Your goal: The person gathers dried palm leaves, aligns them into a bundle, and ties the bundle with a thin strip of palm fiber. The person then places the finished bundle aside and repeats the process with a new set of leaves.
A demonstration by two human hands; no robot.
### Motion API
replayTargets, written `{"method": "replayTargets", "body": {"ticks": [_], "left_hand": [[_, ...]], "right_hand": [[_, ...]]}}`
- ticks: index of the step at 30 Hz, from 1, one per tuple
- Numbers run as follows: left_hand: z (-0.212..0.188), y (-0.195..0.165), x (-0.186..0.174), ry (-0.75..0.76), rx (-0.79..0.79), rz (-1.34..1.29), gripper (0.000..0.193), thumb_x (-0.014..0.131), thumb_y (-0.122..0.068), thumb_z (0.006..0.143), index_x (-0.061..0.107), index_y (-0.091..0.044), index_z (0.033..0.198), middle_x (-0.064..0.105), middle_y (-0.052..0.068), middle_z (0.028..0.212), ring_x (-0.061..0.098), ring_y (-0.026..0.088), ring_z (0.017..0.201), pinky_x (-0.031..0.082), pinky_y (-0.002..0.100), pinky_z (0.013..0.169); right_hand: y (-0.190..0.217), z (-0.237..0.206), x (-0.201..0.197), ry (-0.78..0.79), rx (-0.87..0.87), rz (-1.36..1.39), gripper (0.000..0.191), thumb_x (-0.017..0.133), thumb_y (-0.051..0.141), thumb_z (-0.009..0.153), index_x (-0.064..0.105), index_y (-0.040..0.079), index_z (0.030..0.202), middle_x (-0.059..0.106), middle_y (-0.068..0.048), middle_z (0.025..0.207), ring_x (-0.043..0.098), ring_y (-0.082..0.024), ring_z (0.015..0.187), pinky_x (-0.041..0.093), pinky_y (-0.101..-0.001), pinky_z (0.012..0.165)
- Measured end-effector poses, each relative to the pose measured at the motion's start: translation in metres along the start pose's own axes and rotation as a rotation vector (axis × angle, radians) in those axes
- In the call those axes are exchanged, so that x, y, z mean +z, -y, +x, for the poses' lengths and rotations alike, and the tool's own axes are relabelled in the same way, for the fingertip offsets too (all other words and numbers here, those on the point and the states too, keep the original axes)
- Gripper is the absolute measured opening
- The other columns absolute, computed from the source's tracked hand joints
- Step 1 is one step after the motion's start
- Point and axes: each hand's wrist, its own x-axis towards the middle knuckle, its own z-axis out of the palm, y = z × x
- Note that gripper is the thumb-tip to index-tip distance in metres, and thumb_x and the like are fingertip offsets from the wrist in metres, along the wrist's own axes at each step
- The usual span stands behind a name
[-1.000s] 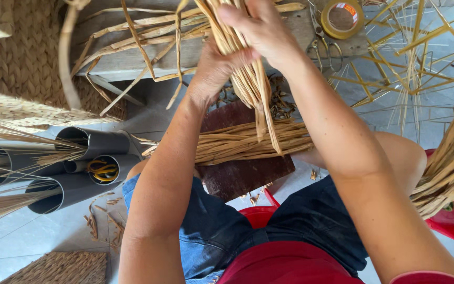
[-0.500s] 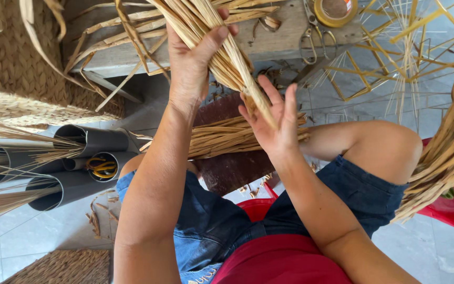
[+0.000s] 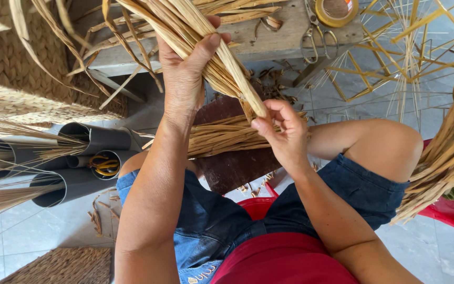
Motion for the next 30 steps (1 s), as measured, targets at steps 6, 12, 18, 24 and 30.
{"method": "replayTargets", "body": {"ticks": [6,12,18,24,30], "left_hand": [[-0.005,-0.002,0.004,0.023,-0.052,0.095,0.040,0.081,-0.001,0.098,0.056,-0.005,0.129,0.072,0.017,0.120,0.076,0.028,0.100,0.067,0.042,0.087],[-0.010,0.006,0.014,0.053,-0.079,0.118,0.041,0.084,-0.006,0.095,0.057,-0.010,0.126,0.073,0.015,0.116,0.077,0.026,0.101,0.068,0.042,0.089],[-0.010,-0.007,0.017,0.007,-0.102,-0.023,0.031,0.081,-0.004,0.098,0.062,-0.003,0.123,0.072,0.015,0.117,0.076,0.027,0.097,0.066,0.042,0.085],[-0.013,-0.008,0.022,0.013,-0.133,-0.072,0.026,0.078,-0.001,0.099,0.063,-0.004,0.121,0.072,0.013,0.116,0.076,0.027,0.100,0.066,0.042,0.086],[-0.013,-0.018,0.020,-0.013,-0.149,-0.121,0.020,0.076,-0.002,0.100,0.067,-0.001,0.118,0.071,0.013,0.116,0.075,0.028,0.098,0.067,0.046,0.088]], "right_hand": [[0.025,0.017,-0.005,-0.115,-0.191,-0.328,0.022,0.080,0.003,0.096,0.070,0.001,0.116,0.068,-0.002,0.096,0.063,-0.007,0.080,0.052,-0.0222,0.071],[0.051,0.034,0.005,-0.102,-0.381,-0.542,0.022,0.083,0.005,0.096,0.071,0.003,0.115,0.064,-0.005,0.091,0.059,-0.009,0.075,0.048,-0.0265,0.065],[0.041,0.033,0.000,-0.029,-0.114,0.043,0.026,0.074,0.004,0.099,0.058,0.002,0.120,0.066,0.003,0.098,0.064,-0.004,0.089,0.055,-0.0200,0.079],[0.012,0.024,0.004,-0.158,-0.080,-0.104,0.018,0.077,-0.002,0.102,0.062,-0.001,0.111,0.067,-0.003,0.095,0.061,-0.006,0.083,0.050,-0.0208,0.073],[0.014,0.019,0.001,-0.040,-0.152,0.260,0.016,0.062,0.007,0.109,0.059,-0.001,0.122,0.065,-0.003,0.109,0.061,-0.008,0.100,0.052,-0.0204,0.090]]}}
